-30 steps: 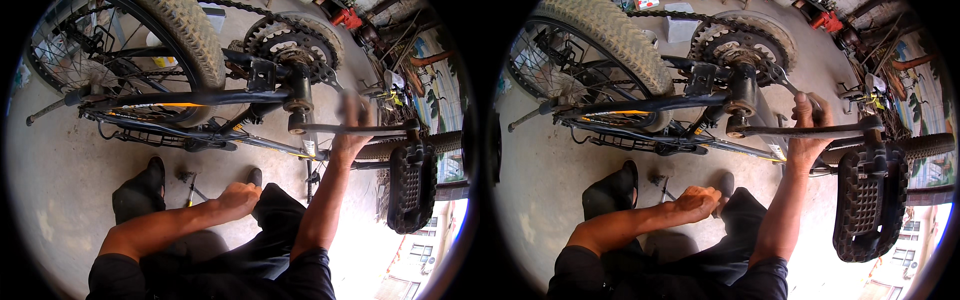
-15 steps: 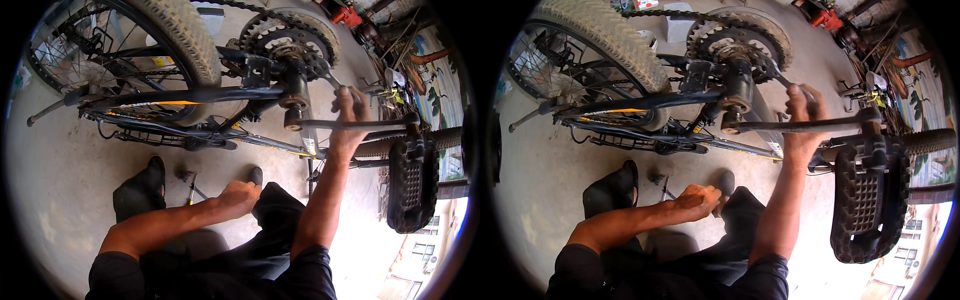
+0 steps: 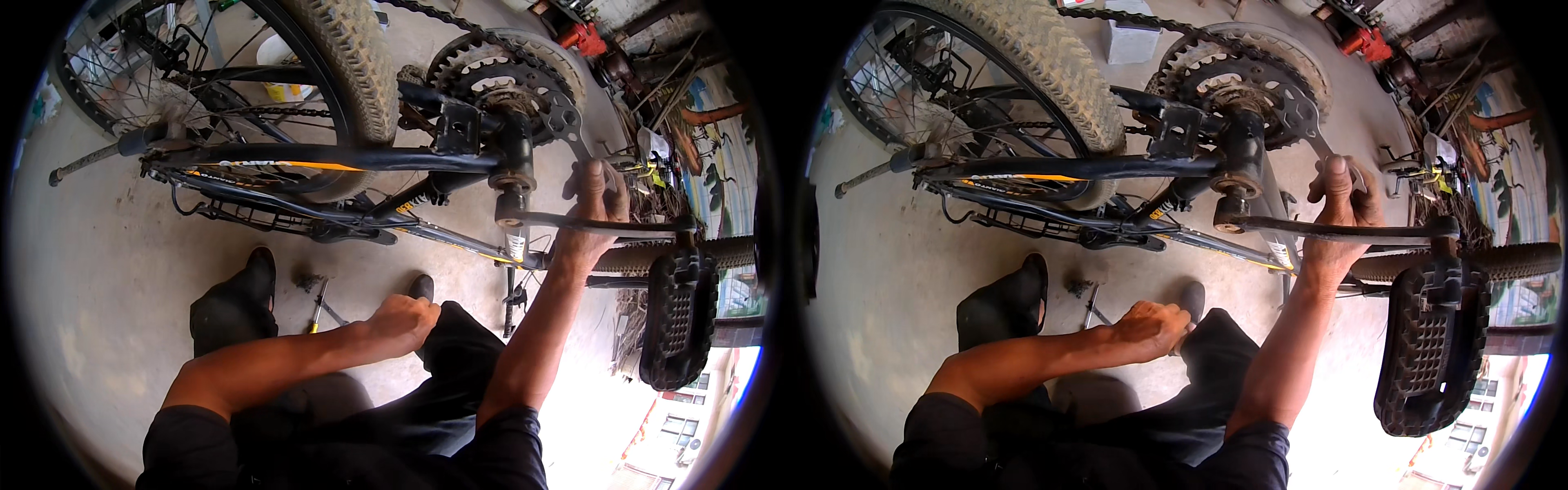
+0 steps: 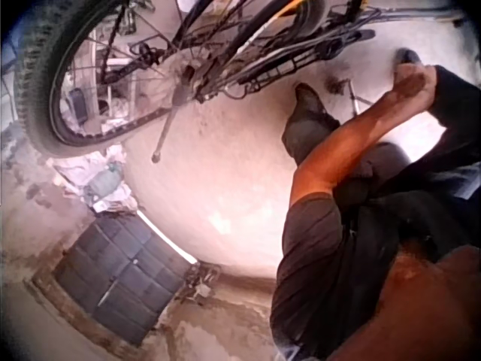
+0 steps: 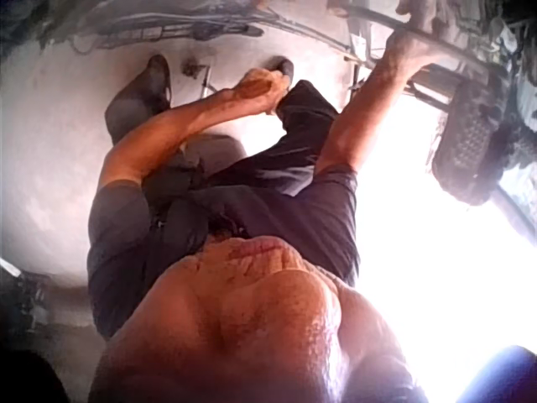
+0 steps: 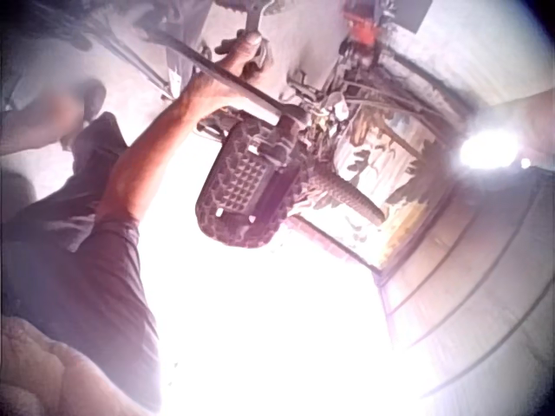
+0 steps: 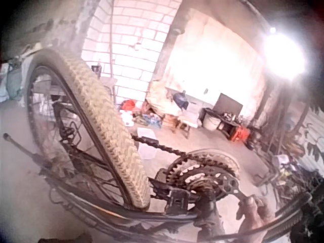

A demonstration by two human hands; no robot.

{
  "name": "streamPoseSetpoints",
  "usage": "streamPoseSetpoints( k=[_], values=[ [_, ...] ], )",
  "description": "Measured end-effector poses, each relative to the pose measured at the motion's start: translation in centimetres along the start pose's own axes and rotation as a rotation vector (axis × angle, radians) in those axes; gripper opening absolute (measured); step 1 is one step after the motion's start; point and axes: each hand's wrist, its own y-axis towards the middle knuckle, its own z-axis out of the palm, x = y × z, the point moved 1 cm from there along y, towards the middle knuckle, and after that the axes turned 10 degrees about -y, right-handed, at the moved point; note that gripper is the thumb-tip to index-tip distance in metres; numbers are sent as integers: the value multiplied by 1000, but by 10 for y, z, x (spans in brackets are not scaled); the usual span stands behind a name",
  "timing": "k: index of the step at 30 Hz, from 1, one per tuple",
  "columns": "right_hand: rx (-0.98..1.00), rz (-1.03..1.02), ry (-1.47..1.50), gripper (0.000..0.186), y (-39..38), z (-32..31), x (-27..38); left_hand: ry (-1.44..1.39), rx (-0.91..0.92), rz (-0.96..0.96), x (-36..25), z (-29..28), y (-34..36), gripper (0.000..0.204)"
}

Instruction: The person sits on the floor and uses a wrench to tighten the crank arm bolt on a bicycle. They then use a pedal wrench to tighten the pedal spindle. Finally, they rotate the pedals by hand to check the assembly.

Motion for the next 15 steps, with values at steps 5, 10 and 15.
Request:
streamPoseSetpoints(
  k=[5,10,15],
  values=[
    [1,40,79,28,3,-4,-6,14,-10,-9,-2,-2,-1,20],
    [3,71,114,28,-2,-5,-5,25,21,-29,-4,-6,0,17],
    [49,34,-2,27,-6,-2,-12,28,82,-59,-5,-6,-1,13]
  ],
)
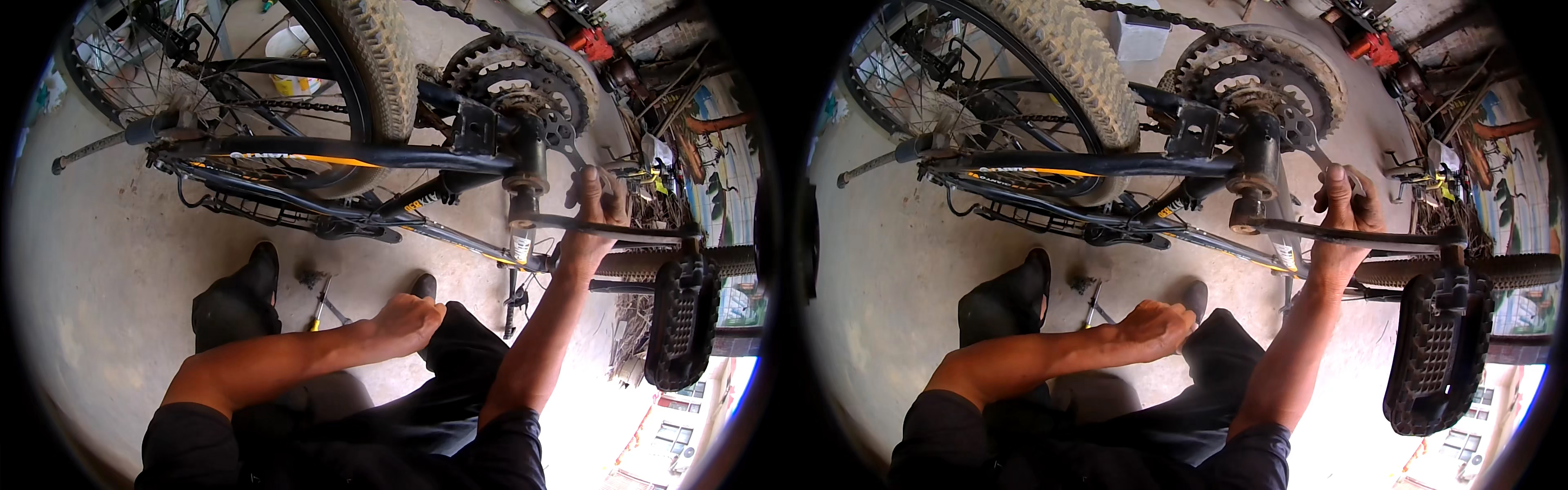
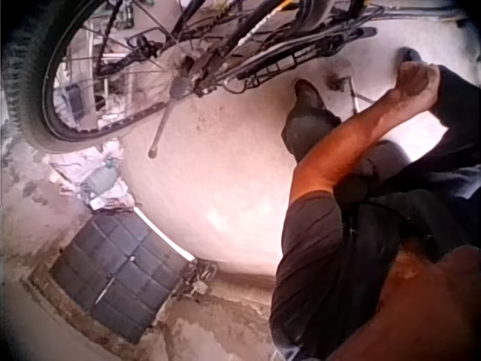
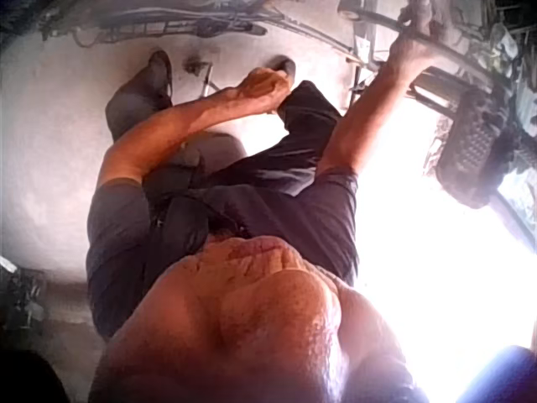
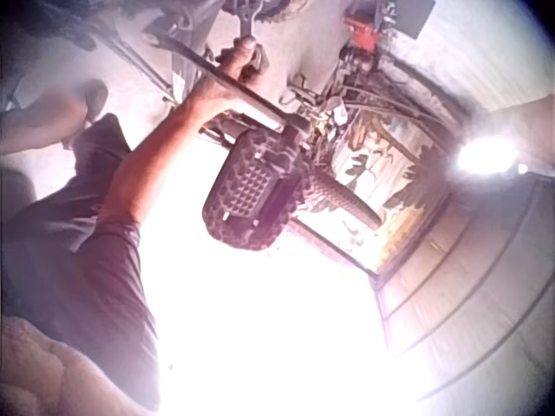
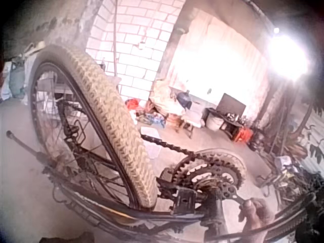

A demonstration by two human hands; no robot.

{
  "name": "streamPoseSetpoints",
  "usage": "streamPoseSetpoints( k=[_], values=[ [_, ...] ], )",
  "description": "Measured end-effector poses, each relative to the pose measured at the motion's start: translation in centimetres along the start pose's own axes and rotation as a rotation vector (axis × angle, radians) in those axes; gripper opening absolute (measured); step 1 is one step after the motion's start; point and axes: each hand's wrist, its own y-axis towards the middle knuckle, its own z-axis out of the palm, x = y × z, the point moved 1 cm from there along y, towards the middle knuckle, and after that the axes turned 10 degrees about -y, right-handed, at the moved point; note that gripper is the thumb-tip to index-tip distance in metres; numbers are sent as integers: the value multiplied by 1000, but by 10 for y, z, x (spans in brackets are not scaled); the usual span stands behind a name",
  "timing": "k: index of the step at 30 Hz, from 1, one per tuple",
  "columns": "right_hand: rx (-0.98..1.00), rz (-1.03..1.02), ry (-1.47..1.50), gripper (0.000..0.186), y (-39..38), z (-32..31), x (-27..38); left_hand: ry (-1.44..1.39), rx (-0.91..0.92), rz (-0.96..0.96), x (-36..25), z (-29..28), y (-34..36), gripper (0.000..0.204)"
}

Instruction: The person sits on the floor and uses a wrench to tighten the crank arm bolt on a bicycle. They then use a pedal wrench to tighten the pedal spindle. Finally, they rotate the pedals by hand to check the assembly.

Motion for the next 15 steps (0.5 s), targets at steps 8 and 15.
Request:
streamPoseSetpoints(
  k=[8,15],
  values=[
    [-115,81,-21,20,-8,-11,8,-17,49,0,-8,-8,0,9],
    [-138,144,58,14,-22,-27,-2,-16,-37,68,-8,-6,-8,8]
  ],
)
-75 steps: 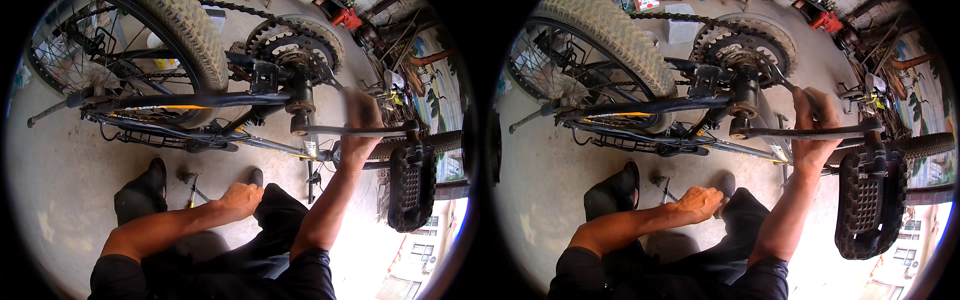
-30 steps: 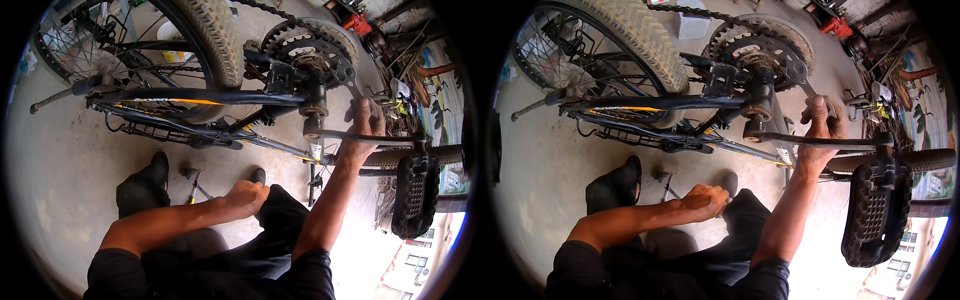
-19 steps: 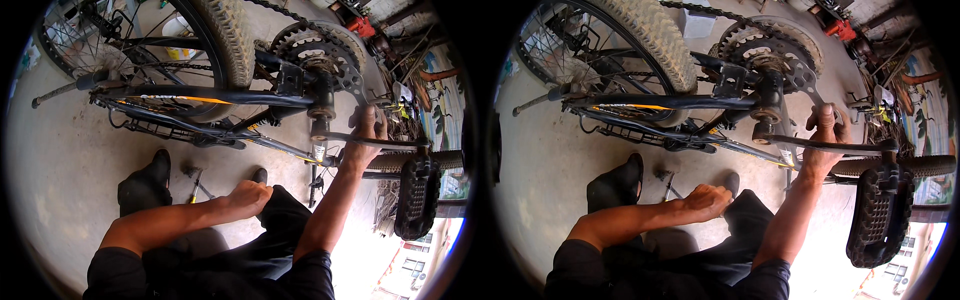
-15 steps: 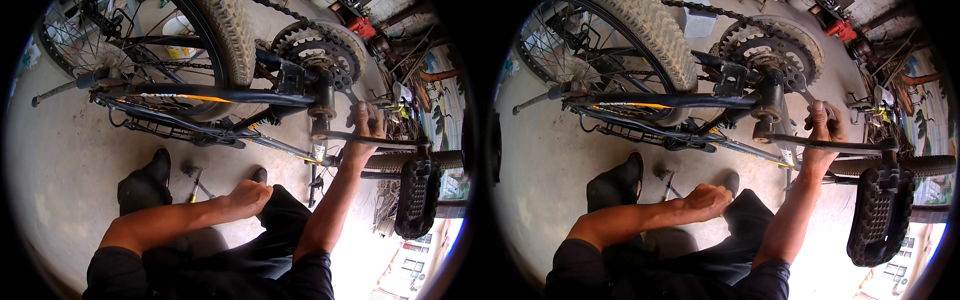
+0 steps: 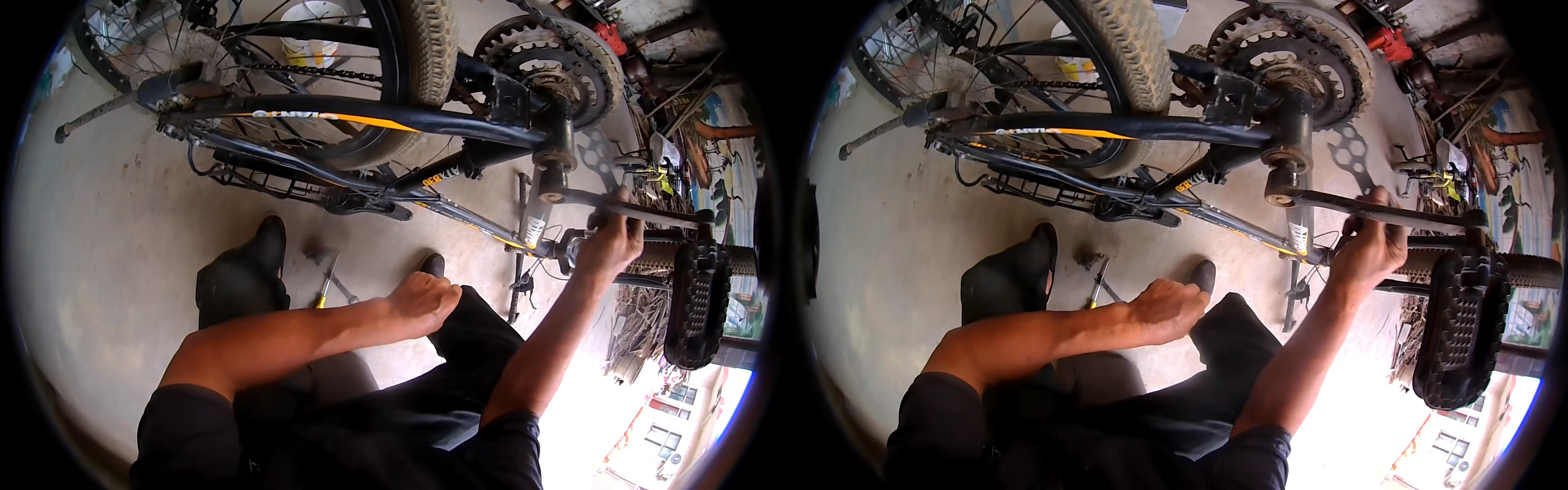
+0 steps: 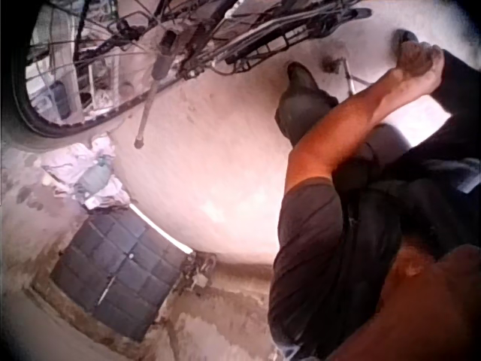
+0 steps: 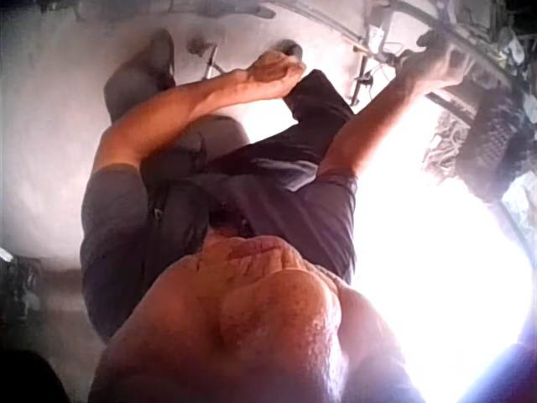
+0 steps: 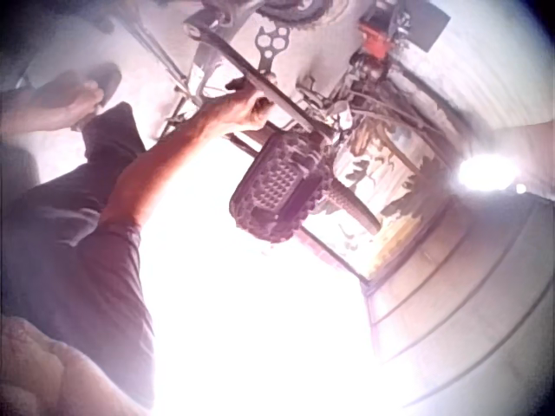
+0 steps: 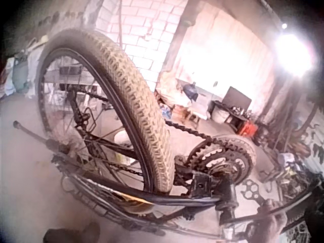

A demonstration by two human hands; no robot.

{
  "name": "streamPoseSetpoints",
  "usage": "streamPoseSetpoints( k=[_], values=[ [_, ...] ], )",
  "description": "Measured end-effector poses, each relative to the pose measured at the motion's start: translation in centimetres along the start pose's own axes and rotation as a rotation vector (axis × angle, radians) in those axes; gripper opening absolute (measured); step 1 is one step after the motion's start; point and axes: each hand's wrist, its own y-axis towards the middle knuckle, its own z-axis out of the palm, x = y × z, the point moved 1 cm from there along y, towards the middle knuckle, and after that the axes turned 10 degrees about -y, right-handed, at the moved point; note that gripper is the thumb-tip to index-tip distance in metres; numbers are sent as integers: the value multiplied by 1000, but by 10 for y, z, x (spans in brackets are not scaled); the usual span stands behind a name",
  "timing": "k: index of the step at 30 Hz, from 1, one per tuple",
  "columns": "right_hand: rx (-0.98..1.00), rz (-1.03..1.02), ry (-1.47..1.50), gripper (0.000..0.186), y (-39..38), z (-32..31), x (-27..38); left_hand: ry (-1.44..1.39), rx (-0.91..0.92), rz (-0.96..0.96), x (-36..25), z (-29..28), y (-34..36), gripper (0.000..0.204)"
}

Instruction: The person sits on the floor and uses a wrench to tighten the crank arm bolt on a bicycle. They then use a pedal wrench to tighten the pedal spindle. Finally, they rotate the pedals by hand to check the assembly.

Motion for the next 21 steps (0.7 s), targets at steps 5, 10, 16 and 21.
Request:
streamPoseSetpoints(
  k=[5,10,16,21],
  values=[
    [82,312,476,18,-10,-35,-12,51,25,-14,-2,-1,1,9],
    [127,449,739,19,-48,-57,-29,59,0,28,-5,-6,0,11],
    [270,566,769,21,-95,-52,-34,107,64,-52,0,-10,-1,14],
    [476,629,673,10,-109,-17,-22,22,15,-181,6,-22,5,14]
  ],
)
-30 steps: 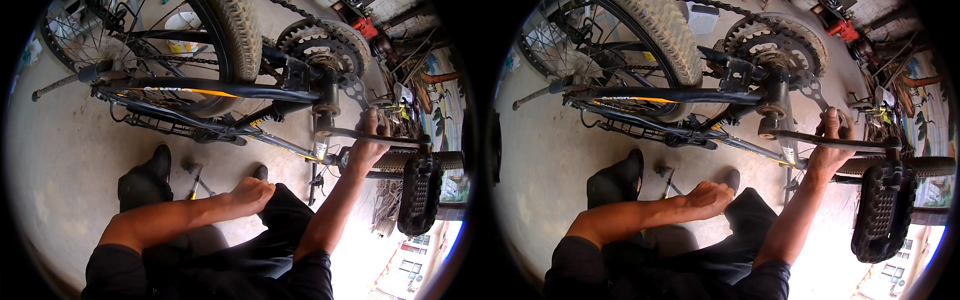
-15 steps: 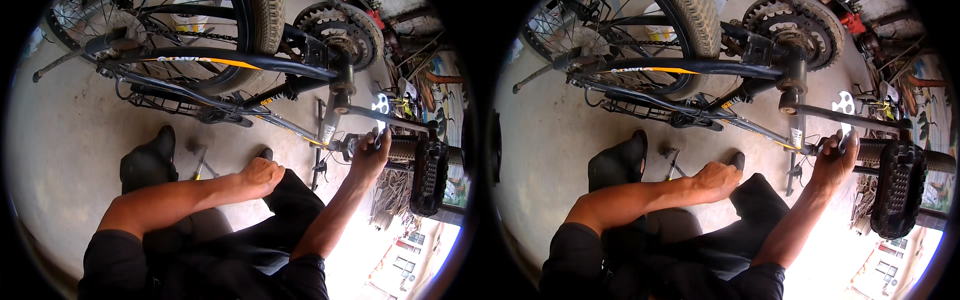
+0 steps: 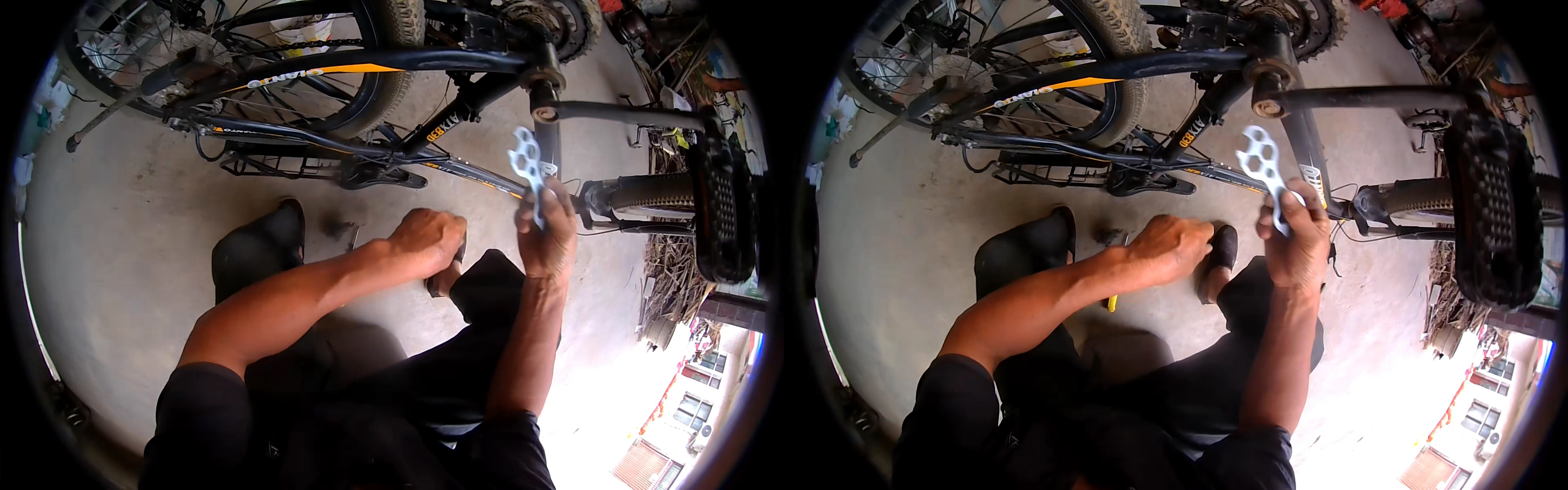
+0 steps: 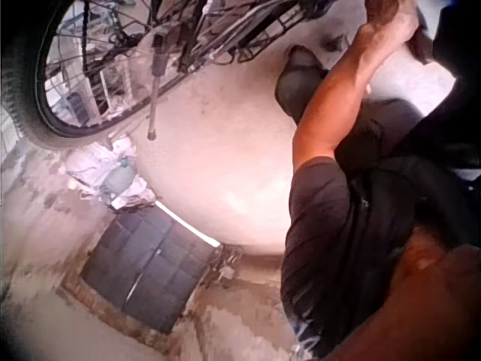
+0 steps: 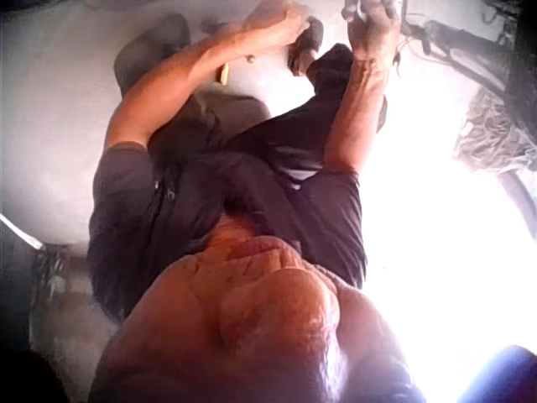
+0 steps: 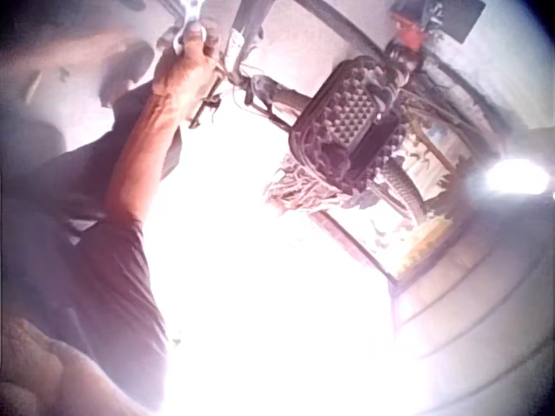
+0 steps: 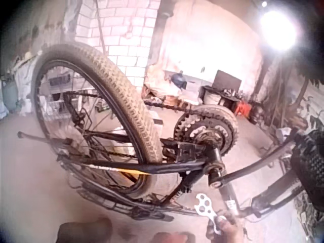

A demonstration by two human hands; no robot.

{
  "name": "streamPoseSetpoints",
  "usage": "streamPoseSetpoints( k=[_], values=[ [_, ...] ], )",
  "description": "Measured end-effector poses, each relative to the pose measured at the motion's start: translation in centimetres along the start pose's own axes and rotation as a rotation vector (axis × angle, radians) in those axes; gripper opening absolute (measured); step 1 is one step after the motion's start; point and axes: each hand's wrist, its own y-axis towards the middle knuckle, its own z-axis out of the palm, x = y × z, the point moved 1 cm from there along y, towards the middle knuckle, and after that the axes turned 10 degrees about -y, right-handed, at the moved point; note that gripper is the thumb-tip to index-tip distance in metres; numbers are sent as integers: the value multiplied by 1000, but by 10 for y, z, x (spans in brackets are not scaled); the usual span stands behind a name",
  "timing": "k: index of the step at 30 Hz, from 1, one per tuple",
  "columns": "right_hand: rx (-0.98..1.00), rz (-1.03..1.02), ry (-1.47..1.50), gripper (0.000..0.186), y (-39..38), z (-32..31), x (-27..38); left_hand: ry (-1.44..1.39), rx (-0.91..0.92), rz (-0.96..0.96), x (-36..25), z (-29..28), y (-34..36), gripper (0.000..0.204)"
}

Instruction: The person sits on the floor and uses a wrench to tighten the crank arm bolt on a bicycle. They then use a pedal wrench to tighten the pedal spindle. Finally, they rotate the pedals by hand to check the assembly.

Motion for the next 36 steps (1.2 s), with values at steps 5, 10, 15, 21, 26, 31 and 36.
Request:
streamPoseSetpoints(
  k=[5,10,15,21,26,31,36],
  values=[
    [-83,266,-285,18,10,12,-23,122,-165,-94,4,-21,-7,16],
    [-195,188,-373,19,13,-6,-23,96,-358,-236,10,-64,-44,23],
    [-185,164,-402,25,4,-11,-20,-429,-524,-496,1,-78,-92,25],
    [-112,178,-429,26,-8,11,-47,-612,-590,-490,-15,-54,-99,33],
    [-21,-202,-1090,22,-27,42,-83,-818,-574,-566,-14,-38,-98,44],
    [181,-574,-1368,19,-81,77,-93,-1154,-517,-567,0,-29,-101,45],
    [288,-698,-1364,14,-103,87,-97,-1429,-419,-566,40,-41,-128,26]
  ],
)
